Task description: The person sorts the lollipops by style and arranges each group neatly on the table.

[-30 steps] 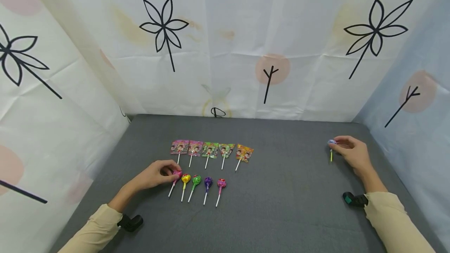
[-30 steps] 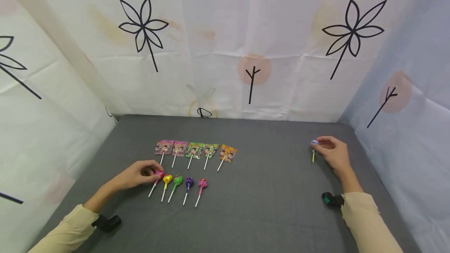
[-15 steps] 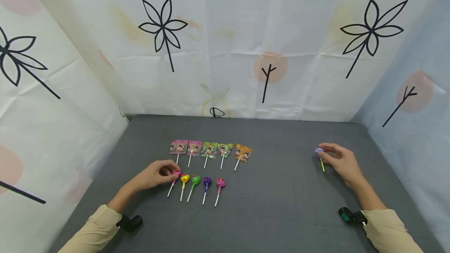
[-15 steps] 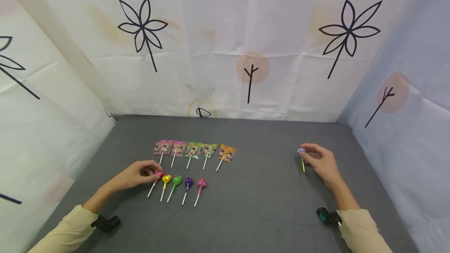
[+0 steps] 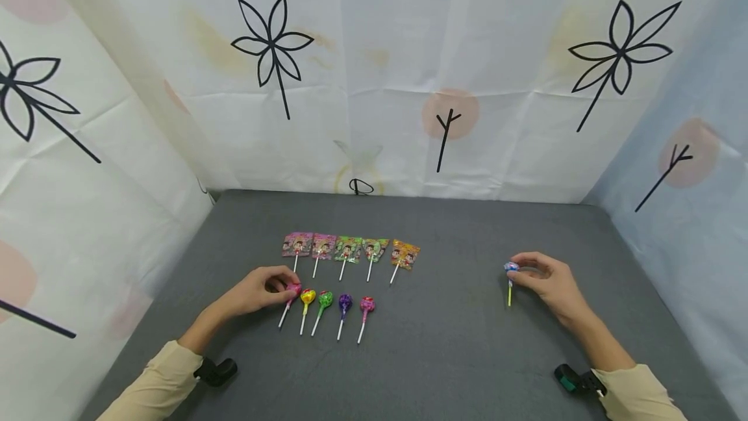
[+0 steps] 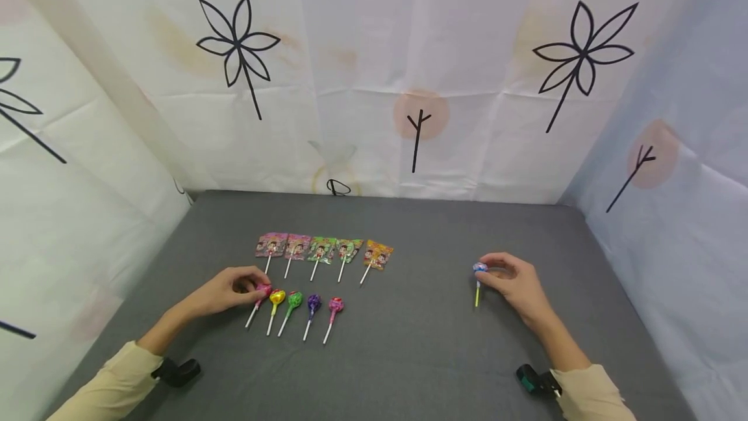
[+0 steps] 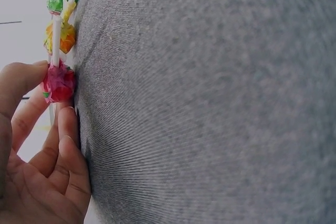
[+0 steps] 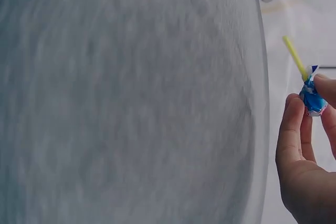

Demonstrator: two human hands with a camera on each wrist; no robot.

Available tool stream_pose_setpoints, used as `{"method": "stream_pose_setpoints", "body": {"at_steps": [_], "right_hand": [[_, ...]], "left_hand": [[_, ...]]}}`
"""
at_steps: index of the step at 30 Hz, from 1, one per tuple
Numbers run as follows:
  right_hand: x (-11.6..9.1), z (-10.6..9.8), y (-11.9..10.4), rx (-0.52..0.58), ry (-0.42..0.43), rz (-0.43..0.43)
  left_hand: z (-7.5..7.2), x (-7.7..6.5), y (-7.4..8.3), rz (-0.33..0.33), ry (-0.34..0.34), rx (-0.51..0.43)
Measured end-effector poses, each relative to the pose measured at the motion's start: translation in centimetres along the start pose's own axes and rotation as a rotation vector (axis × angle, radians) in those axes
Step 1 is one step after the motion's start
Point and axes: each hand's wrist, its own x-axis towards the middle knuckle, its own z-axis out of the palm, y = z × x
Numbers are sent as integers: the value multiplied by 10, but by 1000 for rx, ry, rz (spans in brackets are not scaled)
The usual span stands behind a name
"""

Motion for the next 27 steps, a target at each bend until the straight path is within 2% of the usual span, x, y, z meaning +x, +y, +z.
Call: {"method": "stream_pose_setpoints", "body": {"at_steps": [6,11,27], "right_hand": [[2,13,-10,110,-44,33],[6,27,-17,190,-102,34],[18,71,-34,273,-256,54]], "left_hand": [[1,1,0,37,15,0],[1,2,3,20,6,1],[-2,1,2,18,1,-6]]}}
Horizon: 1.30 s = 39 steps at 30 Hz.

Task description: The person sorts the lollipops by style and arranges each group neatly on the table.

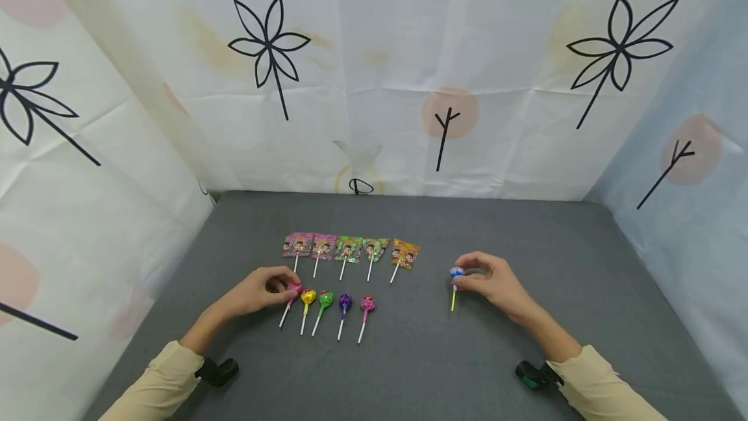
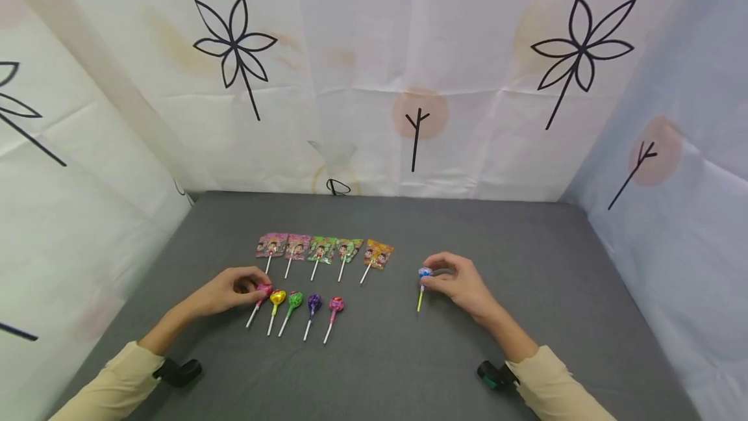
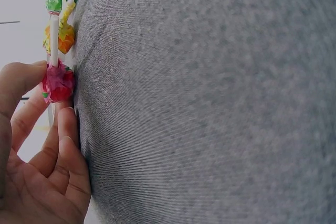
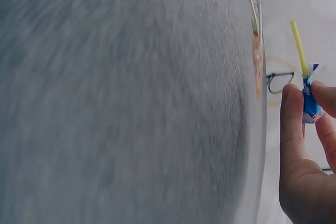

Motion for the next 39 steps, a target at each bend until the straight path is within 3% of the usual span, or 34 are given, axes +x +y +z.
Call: {"method": "stream_pose_setpoints", "body": {"at_steps": [7,14,26,39], "right_hand": [[8,19,0,-30,-41,-7],[14,37,0,-83,-99,-70],[24,69,0,-14,-184,-91],[31,97,5,-27,-248,-194]], "left_hand": [[0,0,0,-6,-3,4],[1,-2,-1,-19,-4,4],[0,-2,1,-18,3,5],[0,-1,3,9,-1,-32]]}}
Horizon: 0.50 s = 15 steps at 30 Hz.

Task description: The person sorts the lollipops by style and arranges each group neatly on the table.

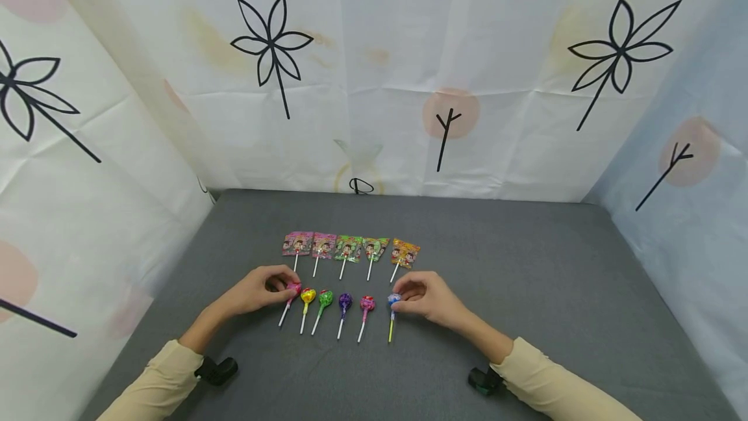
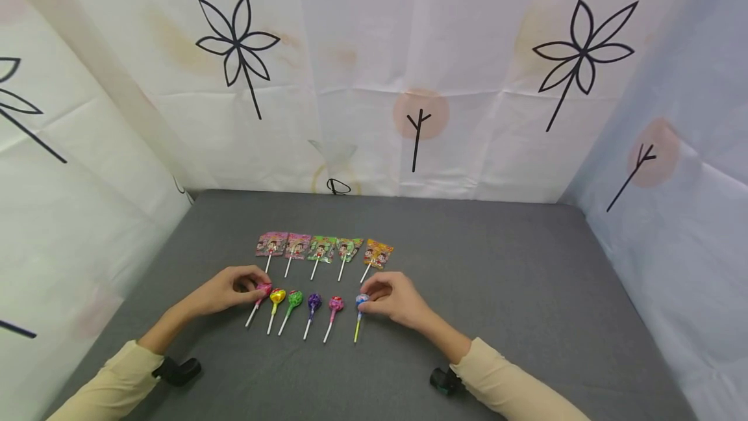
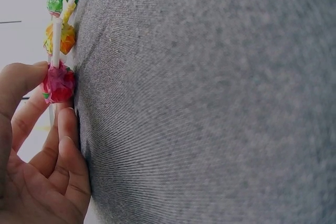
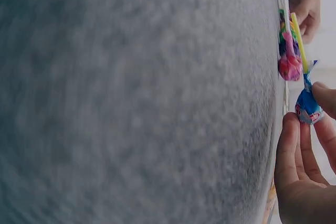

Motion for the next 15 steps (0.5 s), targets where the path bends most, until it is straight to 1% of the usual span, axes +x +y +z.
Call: {"method": "stream_pose_setpoints", "body": {"at_steps": [4,9,15], "right_hand": [[1,4,-1,-28,7,6],[2,7,-3,-58,20,36],[3,11,-6,-90,37,48]], "left_hand": [[0,0,-2,-5,1,14],[0,0,-5,-20,-5,26],[0,1,-3,-25,-3,11]]}}
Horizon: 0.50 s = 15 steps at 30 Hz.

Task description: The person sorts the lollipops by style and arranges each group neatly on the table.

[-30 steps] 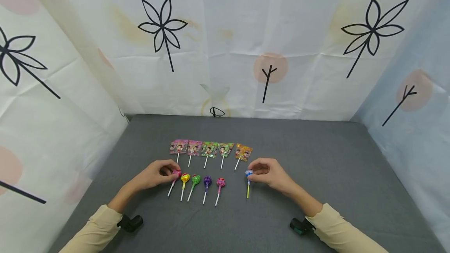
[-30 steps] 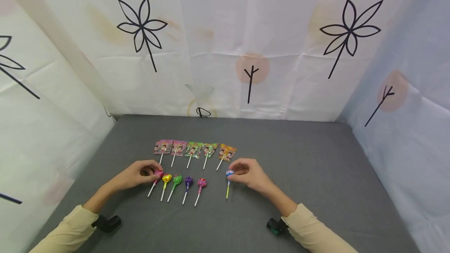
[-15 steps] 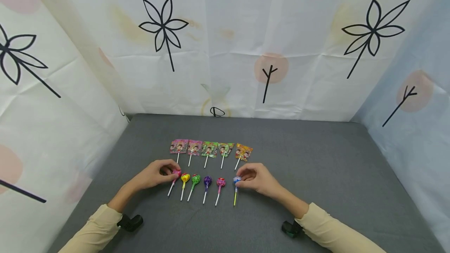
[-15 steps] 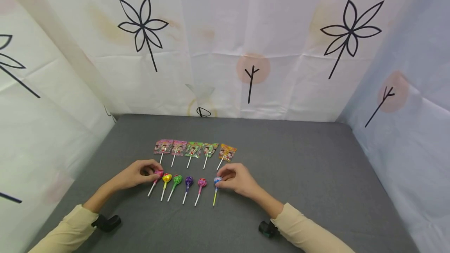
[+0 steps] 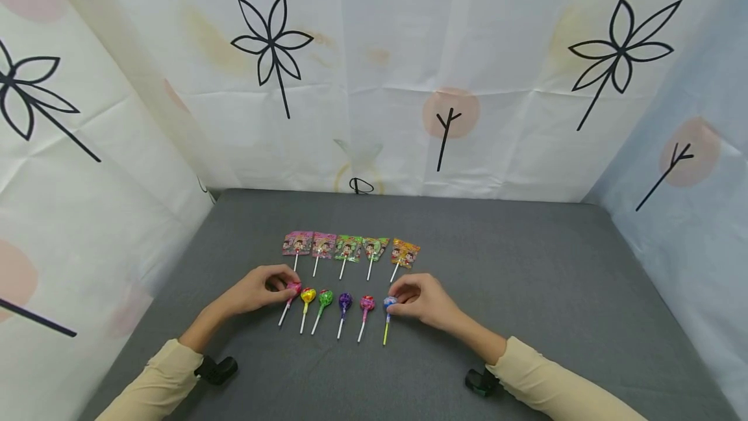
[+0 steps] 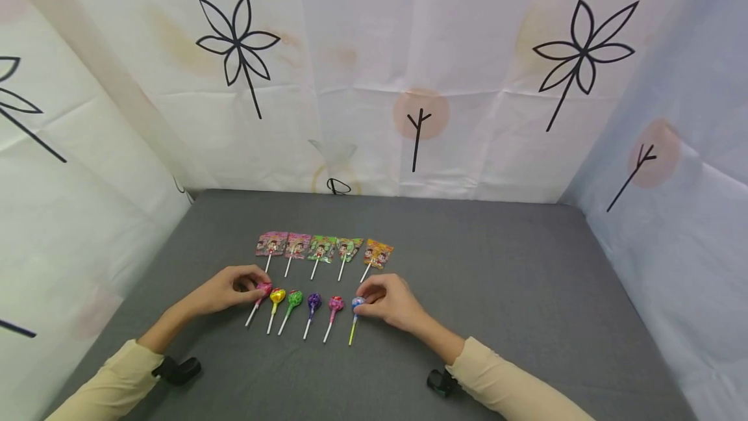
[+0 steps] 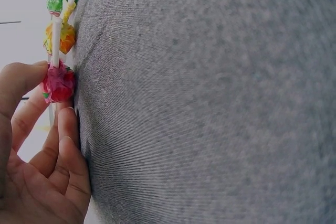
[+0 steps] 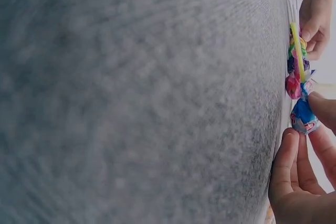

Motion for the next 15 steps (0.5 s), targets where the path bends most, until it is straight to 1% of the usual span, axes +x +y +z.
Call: {"method": "stream_pose_setpoints", "body": {"at_steps": [9,15], "right_hand": [[3,4,-1,-63,-12,33],[3,6,-3,-112,-1,50]], "left_hand": [[1,0,1,24,7,-11],[0,0,1,29,5,-8]]}}
